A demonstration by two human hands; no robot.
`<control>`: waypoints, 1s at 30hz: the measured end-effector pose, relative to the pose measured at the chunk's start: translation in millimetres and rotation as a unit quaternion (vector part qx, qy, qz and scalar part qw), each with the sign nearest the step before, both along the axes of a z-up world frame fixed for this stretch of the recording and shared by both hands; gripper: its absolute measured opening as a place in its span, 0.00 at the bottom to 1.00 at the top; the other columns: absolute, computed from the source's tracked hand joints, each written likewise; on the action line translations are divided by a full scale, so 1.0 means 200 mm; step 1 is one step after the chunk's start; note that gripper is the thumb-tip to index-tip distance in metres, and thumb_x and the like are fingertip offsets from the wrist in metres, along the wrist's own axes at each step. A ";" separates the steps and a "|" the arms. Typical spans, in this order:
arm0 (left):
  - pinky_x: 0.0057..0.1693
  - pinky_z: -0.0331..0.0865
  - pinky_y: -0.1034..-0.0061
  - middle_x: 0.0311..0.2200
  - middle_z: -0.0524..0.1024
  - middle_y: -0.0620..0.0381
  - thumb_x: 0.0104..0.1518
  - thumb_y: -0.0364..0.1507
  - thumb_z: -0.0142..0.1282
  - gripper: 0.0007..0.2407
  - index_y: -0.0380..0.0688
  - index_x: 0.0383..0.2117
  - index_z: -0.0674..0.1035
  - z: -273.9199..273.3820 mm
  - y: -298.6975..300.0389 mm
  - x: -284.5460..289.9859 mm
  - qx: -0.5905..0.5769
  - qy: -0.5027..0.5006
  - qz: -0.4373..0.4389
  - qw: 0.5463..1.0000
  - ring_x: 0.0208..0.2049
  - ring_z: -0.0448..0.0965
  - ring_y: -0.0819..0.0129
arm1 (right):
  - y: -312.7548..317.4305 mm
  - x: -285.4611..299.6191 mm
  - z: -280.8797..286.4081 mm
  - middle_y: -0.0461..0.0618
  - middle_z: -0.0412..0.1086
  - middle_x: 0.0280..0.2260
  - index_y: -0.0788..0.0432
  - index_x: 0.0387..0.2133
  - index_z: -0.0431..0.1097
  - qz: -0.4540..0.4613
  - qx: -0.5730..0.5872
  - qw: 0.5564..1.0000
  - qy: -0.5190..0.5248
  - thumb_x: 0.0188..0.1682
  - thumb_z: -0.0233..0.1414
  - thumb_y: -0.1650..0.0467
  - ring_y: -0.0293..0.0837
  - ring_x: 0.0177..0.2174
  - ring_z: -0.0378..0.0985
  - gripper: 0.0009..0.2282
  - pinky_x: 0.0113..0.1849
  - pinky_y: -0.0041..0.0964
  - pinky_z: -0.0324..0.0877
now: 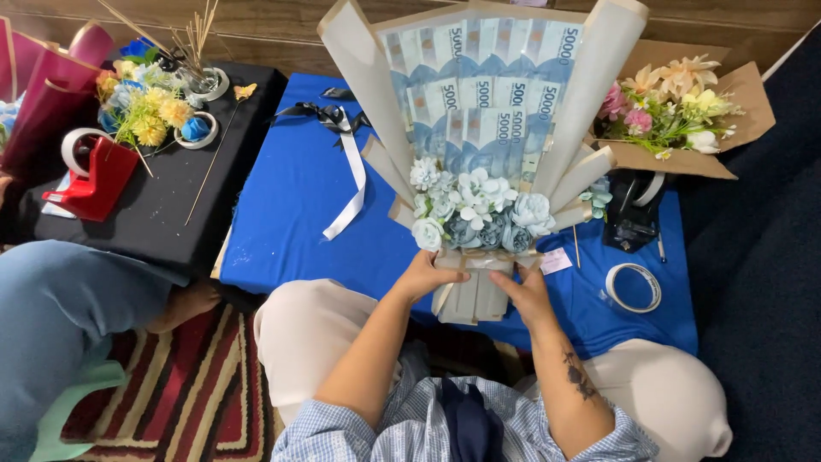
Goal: Tying a white ribbon into a bow around the base of a money bouquet.
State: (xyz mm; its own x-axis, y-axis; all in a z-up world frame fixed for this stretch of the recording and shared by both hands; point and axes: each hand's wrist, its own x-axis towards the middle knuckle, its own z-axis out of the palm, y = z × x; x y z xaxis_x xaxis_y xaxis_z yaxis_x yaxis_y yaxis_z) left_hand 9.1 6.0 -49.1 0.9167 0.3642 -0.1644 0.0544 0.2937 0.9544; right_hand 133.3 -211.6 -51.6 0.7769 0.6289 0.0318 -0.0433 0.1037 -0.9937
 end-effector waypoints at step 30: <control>0.52 0.73 0.52 0.46 0.76 0.37 0.44 0.29 0.75 0.29 0.29 0.52 0.72 0.33 0.03 -0.17 -0.074 0.109 0.073 0.989 0.50 0.76 0.50 | 0.14 -0.21 0.25 0.55 0.73 0.42 0.66 0.51 0.72 0.041 -0.101 0.983 0.149 0.41 0.68 0.68 0.46 0.43 0.74 0.25 0.47 0.42 0.71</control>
